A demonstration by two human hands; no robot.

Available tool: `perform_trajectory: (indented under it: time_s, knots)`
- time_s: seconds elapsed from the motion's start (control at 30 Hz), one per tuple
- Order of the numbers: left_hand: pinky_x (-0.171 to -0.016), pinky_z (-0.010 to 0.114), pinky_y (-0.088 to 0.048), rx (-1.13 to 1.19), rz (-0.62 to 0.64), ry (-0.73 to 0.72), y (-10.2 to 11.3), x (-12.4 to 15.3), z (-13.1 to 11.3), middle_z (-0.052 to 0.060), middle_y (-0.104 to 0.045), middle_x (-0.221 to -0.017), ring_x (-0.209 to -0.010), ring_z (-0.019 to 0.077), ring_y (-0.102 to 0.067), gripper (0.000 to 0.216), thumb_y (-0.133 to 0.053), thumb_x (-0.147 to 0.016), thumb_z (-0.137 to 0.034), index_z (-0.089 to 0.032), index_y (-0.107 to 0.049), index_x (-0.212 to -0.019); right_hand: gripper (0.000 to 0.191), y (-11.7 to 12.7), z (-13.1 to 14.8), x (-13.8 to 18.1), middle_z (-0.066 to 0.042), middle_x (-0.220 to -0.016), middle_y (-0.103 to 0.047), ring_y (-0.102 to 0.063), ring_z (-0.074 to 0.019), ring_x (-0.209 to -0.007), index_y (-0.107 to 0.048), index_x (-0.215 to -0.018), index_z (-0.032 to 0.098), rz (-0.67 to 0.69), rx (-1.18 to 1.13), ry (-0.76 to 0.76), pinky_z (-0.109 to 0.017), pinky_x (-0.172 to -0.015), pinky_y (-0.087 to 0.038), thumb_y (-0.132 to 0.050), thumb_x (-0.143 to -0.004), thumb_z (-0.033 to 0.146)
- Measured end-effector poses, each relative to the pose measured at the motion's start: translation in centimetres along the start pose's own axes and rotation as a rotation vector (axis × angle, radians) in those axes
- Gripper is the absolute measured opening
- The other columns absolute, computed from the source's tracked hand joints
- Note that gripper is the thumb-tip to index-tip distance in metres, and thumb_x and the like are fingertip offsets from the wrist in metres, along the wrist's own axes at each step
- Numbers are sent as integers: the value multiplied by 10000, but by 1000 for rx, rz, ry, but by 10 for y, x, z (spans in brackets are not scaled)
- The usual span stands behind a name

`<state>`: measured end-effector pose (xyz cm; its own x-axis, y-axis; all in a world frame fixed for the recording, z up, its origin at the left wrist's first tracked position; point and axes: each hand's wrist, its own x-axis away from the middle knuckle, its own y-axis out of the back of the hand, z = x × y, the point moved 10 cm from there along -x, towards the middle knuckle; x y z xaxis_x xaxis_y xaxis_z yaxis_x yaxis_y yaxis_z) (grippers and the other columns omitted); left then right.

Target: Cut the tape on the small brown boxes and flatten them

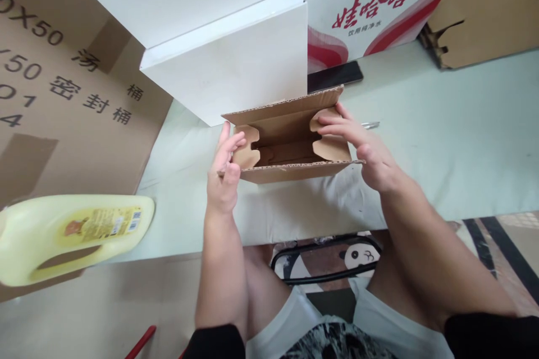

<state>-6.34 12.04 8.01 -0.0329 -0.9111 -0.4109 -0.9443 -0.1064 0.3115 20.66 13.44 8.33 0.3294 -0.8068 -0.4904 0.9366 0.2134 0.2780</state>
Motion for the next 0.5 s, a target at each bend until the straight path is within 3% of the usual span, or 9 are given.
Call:
perform_trajectory:
  time_s: [0.1,0.17,0.27,0.37,0.43,0.5]
  knots:
    - [-1101,492,-516,-41,-74,-31,0,-1,0,146,-426,-1667,-1169,286,-697,687,-560,-879,-795,-297,-641,-1346,682,0,-1,4,-57,-1370,-706,-503,-336,-1471,-714,-1268,316,-8,-32,79,-581,-1347,-115,-312,-976,784]
    - [-1132,509,-486,-119,-109,-49,-1,-1,-1,143,-430,-1658,-1226,292,-671,657,-648,-894,-697,-318,-561,-1424,554,2,-11,7,-63,-1445,-656,-430,-333,-1527,-662,-1325,323,-53,3,18,-591,-1320,-218,-468,-974,705]
    - [-1228,552,-373,-217,-125,-76,-2,-1,-2,117,-366,-1686,-1463,332,-491,741,-713,-898,-592,-358,-414,-1535,654,5,-27,13,-64,-1688,-381,-322,-337,-1586,-455,-1513,361,-129,67,-146,-576,-1220,-409,-620,-928,603]
    - [-1291,563,-268,-211,-76,-113,-7,-1,0,88,-277,-1724,-1604,330,-273,792,-690,-915,-588,-395,-310,-1583,843,2,-31,14,-36,-1769,-164,-260,-335,-1611,-198,-1622,414,-138,83,-177,-587,-1210,-412,-603,-913,625]
    - [-1292,561,-273,-181,-64,-131,-8,-1,2,88,-295,-1706,-1606,318,-271,824,-684,-916,-595,-415,-253,-1595,883,0,-30,13,-44,-1745,-229,-286,-327,-1599,-126,-1639,413,-122,91,-160,-587,-1229,-386,-579,-915,636]
    - [-1254,558,-351,-167,-89,-137,-5,-1,3,99,-435,-1594,-1527,307,-409,819,-693,-907,-603,-415,-264,-1579,818,0,-30,12,-66,-1673,-362,-351,-330,-1561,-236,-1619,383,-104,116,-144,-575,-1236,-379,-564,-916,639]
